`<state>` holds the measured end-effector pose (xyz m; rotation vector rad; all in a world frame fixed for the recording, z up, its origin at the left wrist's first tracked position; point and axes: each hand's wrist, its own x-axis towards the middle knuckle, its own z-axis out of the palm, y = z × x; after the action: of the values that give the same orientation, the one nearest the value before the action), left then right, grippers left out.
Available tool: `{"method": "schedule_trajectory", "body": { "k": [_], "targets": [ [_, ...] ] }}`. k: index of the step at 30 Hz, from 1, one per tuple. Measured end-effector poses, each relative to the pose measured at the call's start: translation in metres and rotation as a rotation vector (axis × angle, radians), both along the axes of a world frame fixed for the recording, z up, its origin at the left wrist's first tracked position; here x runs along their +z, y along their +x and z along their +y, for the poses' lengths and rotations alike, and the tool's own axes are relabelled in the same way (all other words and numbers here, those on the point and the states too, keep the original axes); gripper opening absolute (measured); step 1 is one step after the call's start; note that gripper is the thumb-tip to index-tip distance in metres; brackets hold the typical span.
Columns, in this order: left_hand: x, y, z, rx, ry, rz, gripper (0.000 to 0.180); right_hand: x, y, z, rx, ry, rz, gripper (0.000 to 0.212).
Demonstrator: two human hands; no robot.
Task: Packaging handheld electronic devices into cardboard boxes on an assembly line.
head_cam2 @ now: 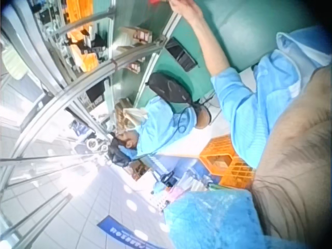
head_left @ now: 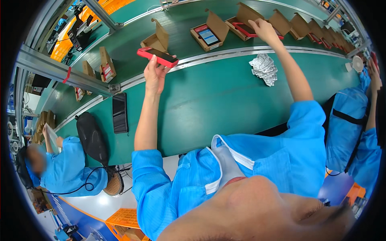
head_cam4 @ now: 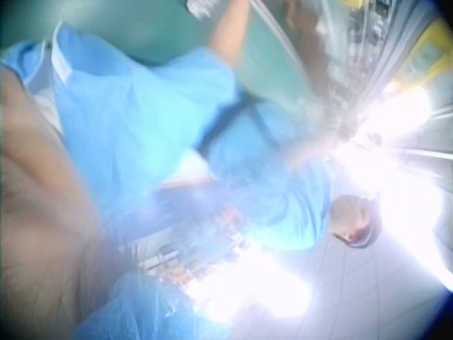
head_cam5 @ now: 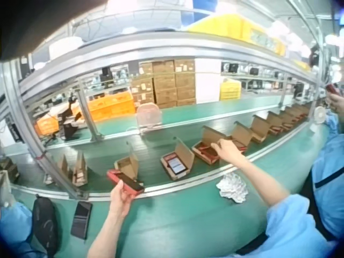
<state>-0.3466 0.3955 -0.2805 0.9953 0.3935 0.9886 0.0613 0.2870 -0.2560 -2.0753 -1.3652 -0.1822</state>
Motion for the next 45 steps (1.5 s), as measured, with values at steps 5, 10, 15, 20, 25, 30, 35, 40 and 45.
{"method": "schedule_trajectory", "body": {
  "k": [5, 10, 15, 20, 25, 30, 35, 40, 45],
  "targets": [
    [-0.017, 0.034, -0.012, -0.111, -0.08, -0.014, 0.037, -0.024, 0.037, 0.044, -0.1, -0.493, 0.113, 0.079],
    [-0.025, 0.047, -0.025, -0.15, -0.066, -0.008, 0.036, -0.051, 0.041, 0.066, -0.205, -0.563, 0.136, 0.068],
    [-0.037, 0.04, -0.023, -0.212, -0.015, 0.066, 0.046, -0.055, 0.047, 0.072, -0.193, -0.573, 0.05, 0.059],
    [-0.042, 0.035, -0.018, -0.224, -0.074, 0.035, 0.051, -0.06, 0.046, 0.07, -0.146, -0.494, -0.06, 0.067],
    [-0.046, 0.033, -0.013, -0.245, -0.195, -0.148, 0.049, -0.06, 0.05, 0.069, -0.175, -0.549, -0.081, 0.063],
    [-0.044, 0.034, -0.017, -0.281, -0.179, -0.132, 0.054, -0.058, 0.055, 0.063, -0.177, -0.546, -0.073, 0.071],
    [-0.044, 0.032, -0.018, -0.258, -0.189, -0.121, 0.055, -0.059, 0.058, 0.065, -0.202, -0.567, -0.1, 0.066],
    [-0.04, 0.037, -0.017, -0.278, -0.186, -0.126, 0.055, -0.066, 0.067, 0.052, -0.191, -0.351, -0.012, 0.066],
    [-0.045, 0.027, -0.014, -0.244, -0.202, -0.116, 0.056, -0.063, 0.047, 0.062, -0.245, -0.415, -0.093, 0.067]
  ]
}}
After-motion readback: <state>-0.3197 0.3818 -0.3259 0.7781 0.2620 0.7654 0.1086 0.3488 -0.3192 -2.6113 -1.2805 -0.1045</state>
